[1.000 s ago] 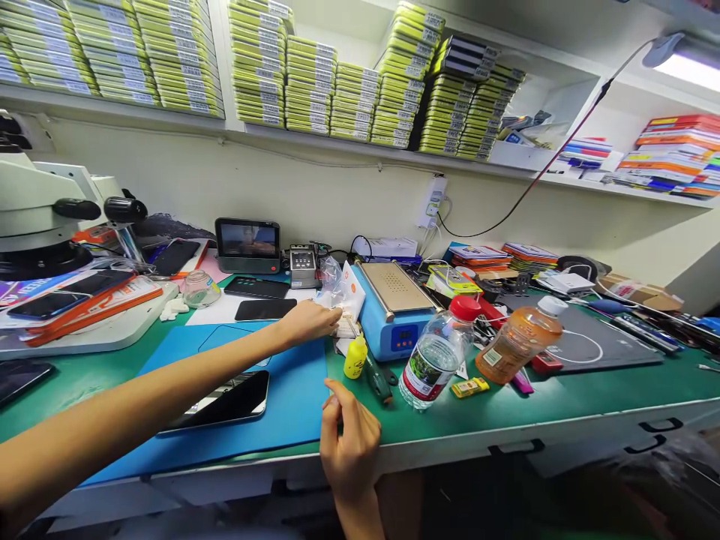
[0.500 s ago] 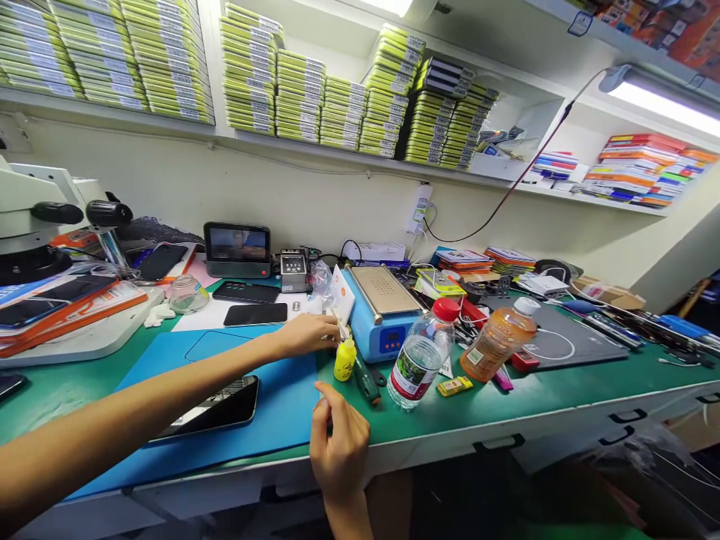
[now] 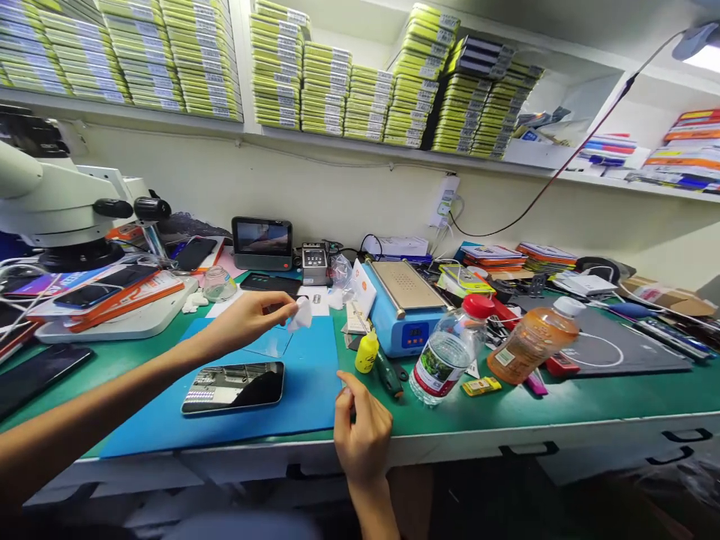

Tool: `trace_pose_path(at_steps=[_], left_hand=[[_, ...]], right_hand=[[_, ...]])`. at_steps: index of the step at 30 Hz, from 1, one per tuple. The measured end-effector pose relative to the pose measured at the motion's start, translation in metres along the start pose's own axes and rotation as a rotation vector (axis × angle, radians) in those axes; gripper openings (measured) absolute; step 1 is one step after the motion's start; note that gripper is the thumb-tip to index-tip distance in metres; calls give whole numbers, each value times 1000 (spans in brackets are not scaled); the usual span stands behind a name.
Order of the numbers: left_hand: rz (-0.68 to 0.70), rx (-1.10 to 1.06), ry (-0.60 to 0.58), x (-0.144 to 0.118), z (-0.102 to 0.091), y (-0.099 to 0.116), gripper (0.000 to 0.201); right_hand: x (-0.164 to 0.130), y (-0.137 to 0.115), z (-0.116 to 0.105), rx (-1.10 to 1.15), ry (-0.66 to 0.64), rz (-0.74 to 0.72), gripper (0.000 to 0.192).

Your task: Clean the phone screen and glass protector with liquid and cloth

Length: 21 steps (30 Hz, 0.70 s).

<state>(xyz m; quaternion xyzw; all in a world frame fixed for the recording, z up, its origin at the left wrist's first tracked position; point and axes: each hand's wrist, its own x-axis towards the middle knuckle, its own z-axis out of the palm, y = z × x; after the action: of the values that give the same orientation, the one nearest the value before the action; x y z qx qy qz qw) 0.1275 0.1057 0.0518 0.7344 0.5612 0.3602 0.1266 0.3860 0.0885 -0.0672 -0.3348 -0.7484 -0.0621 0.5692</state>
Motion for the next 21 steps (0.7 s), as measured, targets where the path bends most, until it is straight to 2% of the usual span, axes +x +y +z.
trace_pose_path(at_steps=[4,7,9,13,21], left_hand=[[-46,56,130,-63,-14,-15,32],[-99,130,279,-105,-14,-34,25],[-128,164,350,-123,-10,-47,22],[-183,168,395,-134,-2,-60,20],[-445,135,497,-126,-3,-63,26]], right_hand=[[-1,-1,5,-30,2,14,21],[-3,-4,10,-65,-5,16,22],[-3,-5,12,-88,-16,18,22],[1,-9,13,-125,-36,44,23],[3,-13,10,-141,-136,157,22]])
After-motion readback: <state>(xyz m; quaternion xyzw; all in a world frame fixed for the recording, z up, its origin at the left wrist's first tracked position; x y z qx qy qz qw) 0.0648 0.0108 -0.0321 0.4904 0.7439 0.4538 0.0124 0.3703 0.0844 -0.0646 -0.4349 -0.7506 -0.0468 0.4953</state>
